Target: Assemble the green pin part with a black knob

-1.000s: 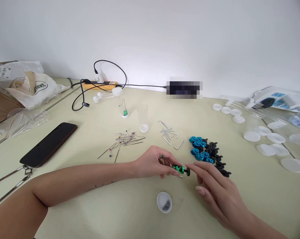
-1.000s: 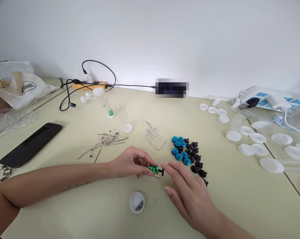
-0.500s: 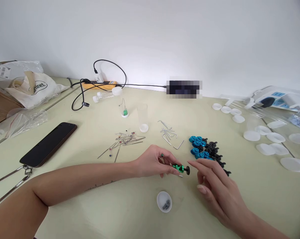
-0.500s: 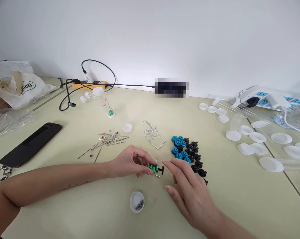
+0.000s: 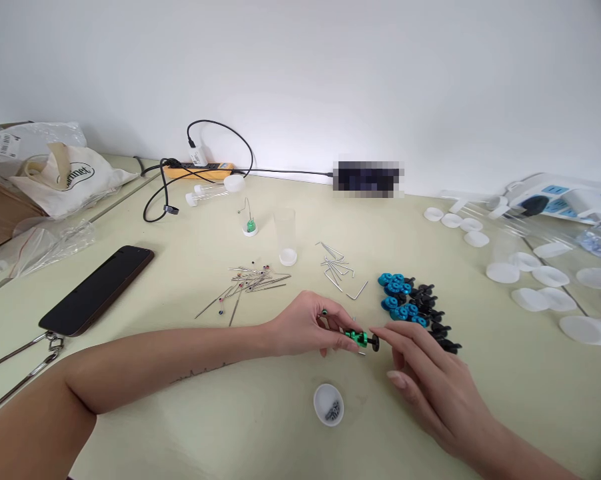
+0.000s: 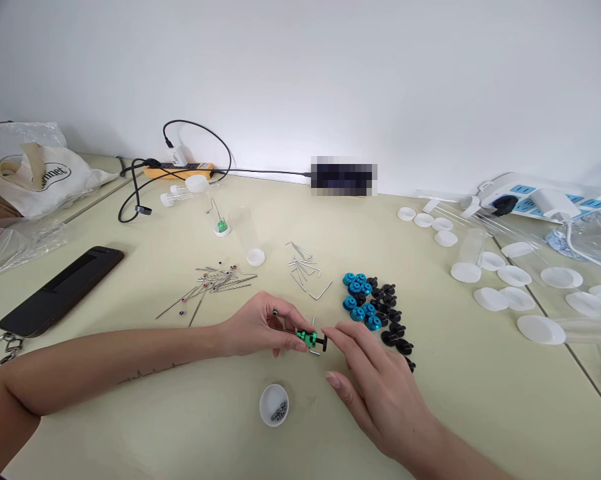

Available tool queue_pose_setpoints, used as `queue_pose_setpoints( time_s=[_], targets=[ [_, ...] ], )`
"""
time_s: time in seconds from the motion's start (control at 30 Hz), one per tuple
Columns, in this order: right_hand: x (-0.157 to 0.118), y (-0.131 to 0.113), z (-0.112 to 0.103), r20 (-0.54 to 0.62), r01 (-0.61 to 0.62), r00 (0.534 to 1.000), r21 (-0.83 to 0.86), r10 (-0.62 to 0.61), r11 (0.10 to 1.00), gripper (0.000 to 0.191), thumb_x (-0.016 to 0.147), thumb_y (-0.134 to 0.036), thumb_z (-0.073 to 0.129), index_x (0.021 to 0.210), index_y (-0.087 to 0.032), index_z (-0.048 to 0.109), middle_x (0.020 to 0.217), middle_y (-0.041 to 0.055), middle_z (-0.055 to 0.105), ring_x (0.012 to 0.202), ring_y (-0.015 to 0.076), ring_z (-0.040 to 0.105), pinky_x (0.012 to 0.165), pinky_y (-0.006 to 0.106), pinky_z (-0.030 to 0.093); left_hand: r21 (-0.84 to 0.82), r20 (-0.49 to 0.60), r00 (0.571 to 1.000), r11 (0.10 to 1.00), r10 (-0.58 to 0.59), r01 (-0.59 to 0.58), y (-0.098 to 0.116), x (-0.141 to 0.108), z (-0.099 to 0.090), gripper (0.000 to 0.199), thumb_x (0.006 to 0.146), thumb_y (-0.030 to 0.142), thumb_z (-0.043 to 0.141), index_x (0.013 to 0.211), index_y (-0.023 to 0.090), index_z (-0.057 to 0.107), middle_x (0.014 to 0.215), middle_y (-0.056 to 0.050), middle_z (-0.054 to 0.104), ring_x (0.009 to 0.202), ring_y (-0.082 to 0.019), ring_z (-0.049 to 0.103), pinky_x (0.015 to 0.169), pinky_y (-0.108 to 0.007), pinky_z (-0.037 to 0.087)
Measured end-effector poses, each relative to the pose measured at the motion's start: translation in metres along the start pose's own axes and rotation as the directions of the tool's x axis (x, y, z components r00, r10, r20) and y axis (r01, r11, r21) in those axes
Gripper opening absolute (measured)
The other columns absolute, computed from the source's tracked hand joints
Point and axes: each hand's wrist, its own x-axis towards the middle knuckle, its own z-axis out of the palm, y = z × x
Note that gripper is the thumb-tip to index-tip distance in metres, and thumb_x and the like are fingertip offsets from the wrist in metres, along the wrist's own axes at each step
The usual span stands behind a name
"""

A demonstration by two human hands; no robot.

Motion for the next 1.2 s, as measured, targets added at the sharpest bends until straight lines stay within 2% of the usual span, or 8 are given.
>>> queue_pose_setpoints(
  time_s=[0.13, 0.23, 0.47, 0.57, 0.8, 0.93, 1.07, 1.2],
  targets=[
    [0.002, -0.001, 0.002, -0.015, -0.022, 1.0, -0.018, 0.022, 1.0, 0.038, 0.094, -0.029, 0.041, 0.13, -0.017, 0.042, 0.12, 0.0094, 0.048, 0.08, 0.0025, 0.051, 0.061, 0.014, 0.044, 0.015, -0.009, 1.0, 1.0, -0.006, 0.006, 0.0, 0.0, 0.0, 0.048, 0.062, 0.043, 0.077, 0.098, 0.011, 0.07, 0.082, -0.008, 0.066, 0.063, -0.006, 0.056, 0.049, -0.013, 0.049],
    [0.004, -0.003, 0.003, -0.042, -0.019, 0.999, -0.053, 0.017, 0.998, 0.032, 0.091, -0.024, 0.049, 0.122, -0.018, 0.047, 0.115, 0.0059, 0.051, 0.069, -0.0005, 0.048, 0.058, 0.013, 0.04, 0.014, 0.008, 1.0, 1.0, -0.008, 0.008, 0.0, 0.0, -0.001, 0.049, 0.062, 0.044, 0.077, 0.098, 0.011, 0.07, 0.08, -0.008, 0.065, 0.063, -0.006, 0.056, 0.049, -0.013, 0.049],
    [0.007, -0.003, 0.002, 0.037, 0.018, 0.999, 0.048, -0.02, 0.999, 0.017, 0.094, -0.024, 0.038, 0.103, -0.018, 0.052, 0.096, 0.0026, 0.055, 0.076, 0.0045, 0.049, 0.061, 0.017, 0.037, 0.02, 0.078, 0.997, 1.0, 0.017, -0.018, 0.001, -0.002, -0.001, 0.047, 0.062, 0.041, 0.077, 0.097, 0.01, 0.071, 0.077, -0.006, 0.065, 0.061, -0.004, 0.056, 0.049, -0.012, 0.05],
    [0.008, -0.004, 0.002, 0.019, 0.039, 0.999, 0.063, -0.041, 0.997, 0.014, 0.094, -0.022, 0.039, 0.095, -0.017, 0.052, 0.089, 0.0022, 0.054, 0.072, 0.0049, 0.048, 0.059, 0.017, 0.035, 0.031, 0.101, 0.994, 0.999, 0.029, -0.032, 0.0, -0.002, -0.001, 0.047, 0.062, 0.041, 0.078, 0.095, 0.009, 0.07, 0.075, -0.005, 0.064, 0.056, -0.003, 0.053, 0.049, -0.012, 0.048],
    [0.011, -0.008, 0.001, -0.066, 0.055, 0.996, -0.004, -0.055, 0.998, 0.02, 0.09, -0.017, 0.048, 0.109, -0.017, 0.053, 0.102, 0.004, 0.056, 0.078, 0.0033, 0.053, 0.062, 0.016, 0.039, 0.028, 0.058, 0.998, 1.0, 0.001, -0.003, 0.0, -0.001, -0.001, 0.048, 0.06, 0.043, 0.078, 0.095, 0.01, 0.071, 0.071, -0.004, 0.063, 0.057, -0.005, 0.055, 0.048, -0.014, 0.05],
    [0.011, -0.006, 0.003, -0.044, 0.046, 0.998, 0.02, -0.045, 0.999, 0.017, 0.09, -0.018, 0.047, 0.106, -0.017, 0.054, 0.098, 0.0038, 0.057, 0.075, 0.0037, 0.052, 0.061, 0.016, 0.038, 0.038, 0.061, 0.998, 0.999, 0.004, -0.006, -0.001, -0.001, 0.0, 0.048, 0.061, 0.043, 0.078, 0.094, 0.009, 0.071, 0.071, -0.004, 0.062, 0.057, -0.004, 0.054, 0.048, -0.013, 0.049],
    [0.011, -0.006, 0.004, -0.018, 0.055, 0.998, 0.041, -0.055, 0.998, 0.012, 0.092, -0.021, 0.043, 0.091, -0.015, 0.053, 0.084, 0.0022, 0.055, 0.068, 0.0045, 0.049, 0.059, 0.017, 0.035, 0.052, 0.084, 0.996, 0.998, 0.022, -0.026, -0.002, -0.002, 0.001, 0.047, 0.062, 0.043, 0.077, 0.094, 0.009, 0.071, 0.075, -0.006, 0.064, 0.058, -0.004, 0.054, 0.048, -0.012, 0.048],
    [0.012, -0.007, 0.003, -0.071, 0.062, 0.996, 0.007, -0.061, 0.998, 0.013, 0.091, -0.018, 0.046, 0.1, -0.016, 0.054, 0.094, 0.0031, 0.056, 0.072, 0.0035, 0.051, 0.061, 0.015, 0.038, 0.06, 0.071, 0.997, 0.998, 0.013, -0.018, -0.002, -0.002, 0.001, 0.049, 0.062, 0.045, 0.077, 0.095, 0.01, 0.071, 0.072, -0.004, 0.063, 0.056, -0.004, 0.054, 0.049, -0.013, 0.048]
  ],
)
